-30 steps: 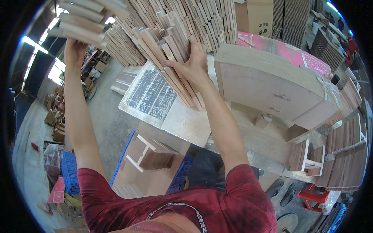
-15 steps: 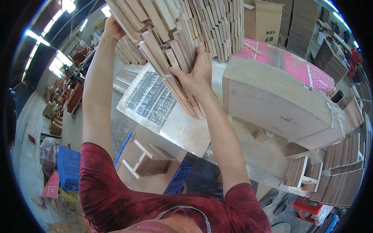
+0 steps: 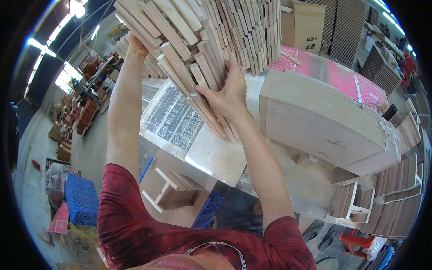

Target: Assembling wooden cross-joints and fitting them onto vertical slats for furniture manufacturing.

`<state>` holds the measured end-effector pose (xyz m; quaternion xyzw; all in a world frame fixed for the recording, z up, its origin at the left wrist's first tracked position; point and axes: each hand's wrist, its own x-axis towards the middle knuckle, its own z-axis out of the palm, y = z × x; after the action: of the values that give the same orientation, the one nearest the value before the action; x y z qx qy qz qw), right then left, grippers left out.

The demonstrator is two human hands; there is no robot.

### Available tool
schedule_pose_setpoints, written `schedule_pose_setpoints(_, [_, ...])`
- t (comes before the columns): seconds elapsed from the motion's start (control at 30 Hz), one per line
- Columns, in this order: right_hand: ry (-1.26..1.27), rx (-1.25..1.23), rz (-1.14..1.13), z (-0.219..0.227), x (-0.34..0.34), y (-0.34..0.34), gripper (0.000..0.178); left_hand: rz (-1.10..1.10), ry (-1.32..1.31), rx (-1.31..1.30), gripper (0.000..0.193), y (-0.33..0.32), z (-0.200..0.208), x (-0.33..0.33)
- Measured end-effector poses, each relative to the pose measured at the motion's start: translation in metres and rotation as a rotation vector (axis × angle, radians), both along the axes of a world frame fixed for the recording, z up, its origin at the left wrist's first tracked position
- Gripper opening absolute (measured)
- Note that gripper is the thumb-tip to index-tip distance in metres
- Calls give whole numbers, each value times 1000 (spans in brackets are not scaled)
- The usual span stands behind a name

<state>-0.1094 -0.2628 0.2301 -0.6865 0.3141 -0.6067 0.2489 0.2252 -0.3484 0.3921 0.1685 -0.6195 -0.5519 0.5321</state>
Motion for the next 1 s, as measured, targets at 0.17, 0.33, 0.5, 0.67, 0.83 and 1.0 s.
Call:
schedule_pose_setpoints(0.17, [15, -14, -10, 2, -5, 4, 100, 33, -31, -33, 66, -2, 10, 7])
schedule_pose_setpoints(0.33, [12, -32, -5, -2, -4, 1, 101, 112, -83, -28, 64, -8, 10, 2])
schedule_pose_setpoints(0.5, [45, -61, -17, 2, -1, 4, 104, -64, -13, -8, 63, -7, 11, 17])
schedule_pose_setpoints(0.67, [58, -57, -18, 3, -4, 9, 100, -8, -120, -88, 70, -8, 3, 12])
schedule_pose_setpoints(0.83, [87, -243, -57, 2, -7, 0, 101, -6, -76, -97, 71, -8, -16, -9])
schedule_pose_setpoints(1.0, [66, -279, -27, -3, -1, -1, 96, 15, -59, -88, 71, -11, -12, 9])
